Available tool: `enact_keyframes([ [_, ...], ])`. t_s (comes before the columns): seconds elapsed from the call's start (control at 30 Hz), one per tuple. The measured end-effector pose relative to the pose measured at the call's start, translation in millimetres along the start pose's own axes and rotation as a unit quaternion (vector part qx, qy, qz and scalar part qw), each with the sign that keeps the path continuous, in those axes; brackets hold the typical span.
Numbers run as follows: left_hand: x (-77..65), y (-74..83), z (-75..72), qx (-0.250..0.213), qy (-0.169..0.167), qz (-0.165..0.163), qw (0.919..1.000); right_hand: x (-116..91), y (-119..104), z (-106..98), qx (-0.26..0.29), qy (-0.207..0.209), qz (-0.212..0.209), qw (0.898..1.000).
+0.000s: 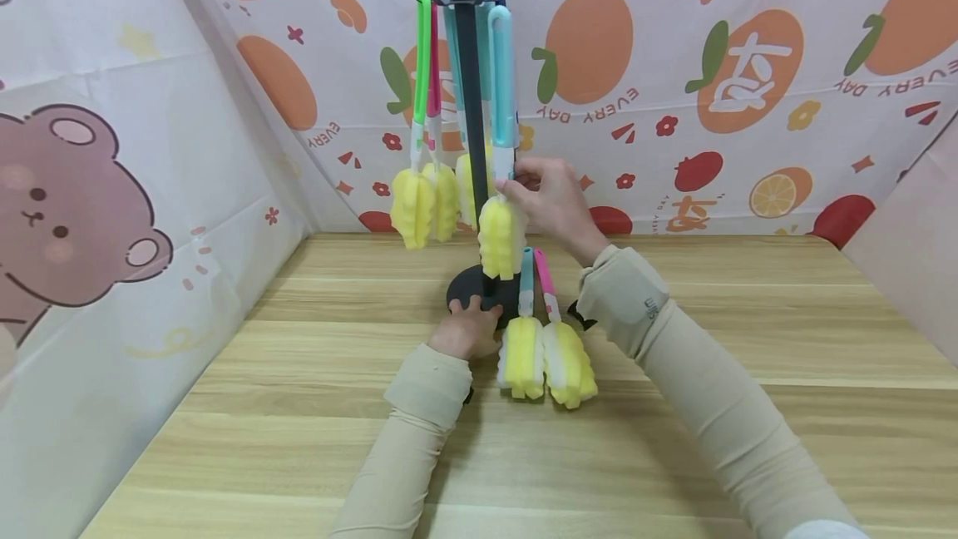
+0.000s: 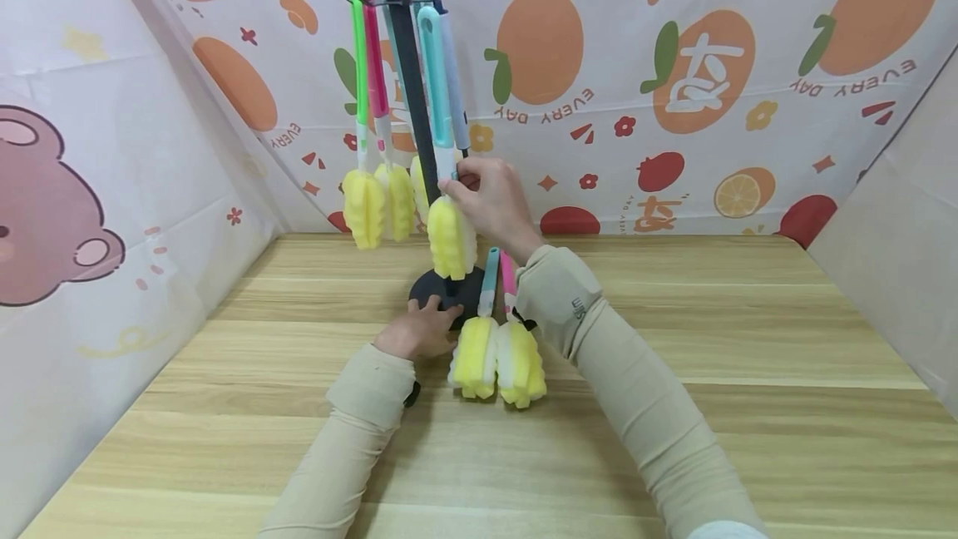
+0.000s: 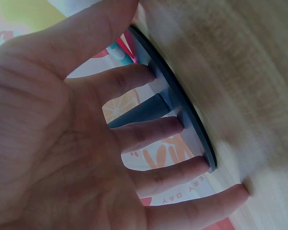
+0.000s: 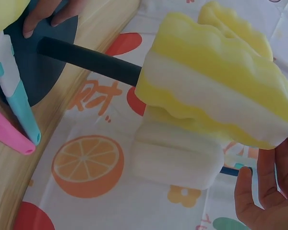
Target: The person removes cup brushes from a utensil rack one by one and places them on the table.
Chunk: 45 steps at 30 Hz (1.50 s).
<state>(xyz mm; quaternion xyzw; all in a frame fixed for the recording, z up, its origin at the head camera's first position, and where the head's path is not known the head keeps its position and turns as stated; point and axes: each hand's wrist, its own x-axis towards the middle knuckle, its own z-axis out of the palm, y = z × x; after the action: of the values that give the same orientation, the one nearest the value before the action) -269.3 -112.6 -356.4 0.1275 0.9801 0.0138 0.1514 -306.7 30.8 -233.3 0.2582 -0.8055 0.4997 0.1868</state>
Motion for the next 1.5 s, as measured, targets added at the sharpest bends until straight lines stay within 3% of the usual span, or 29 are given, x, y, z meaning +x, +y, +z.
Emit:
enact_keyframes([
  [0.6, -1.9, 0.3, -0.3, -0.005, 0.004, 0.002, 1.0000, -5.8, 11.3, -18.3, 0.007, 0.003, 0.025, 1.000],
  [1.13, -1.1, 1.0, 0.1, -0.005, -0.001, -0.009, 0.9999, -8.7, 23.9, -31.8, -0.039, -0.019, 0.048, 0.998],
  [1.5, -0.6, 0.5, 1.1, -0.004, -0.003, -0.009, 1.0000, -10.5, 28.9, -38.1, -0.060, -0.034, 0.085, 0.994],
])
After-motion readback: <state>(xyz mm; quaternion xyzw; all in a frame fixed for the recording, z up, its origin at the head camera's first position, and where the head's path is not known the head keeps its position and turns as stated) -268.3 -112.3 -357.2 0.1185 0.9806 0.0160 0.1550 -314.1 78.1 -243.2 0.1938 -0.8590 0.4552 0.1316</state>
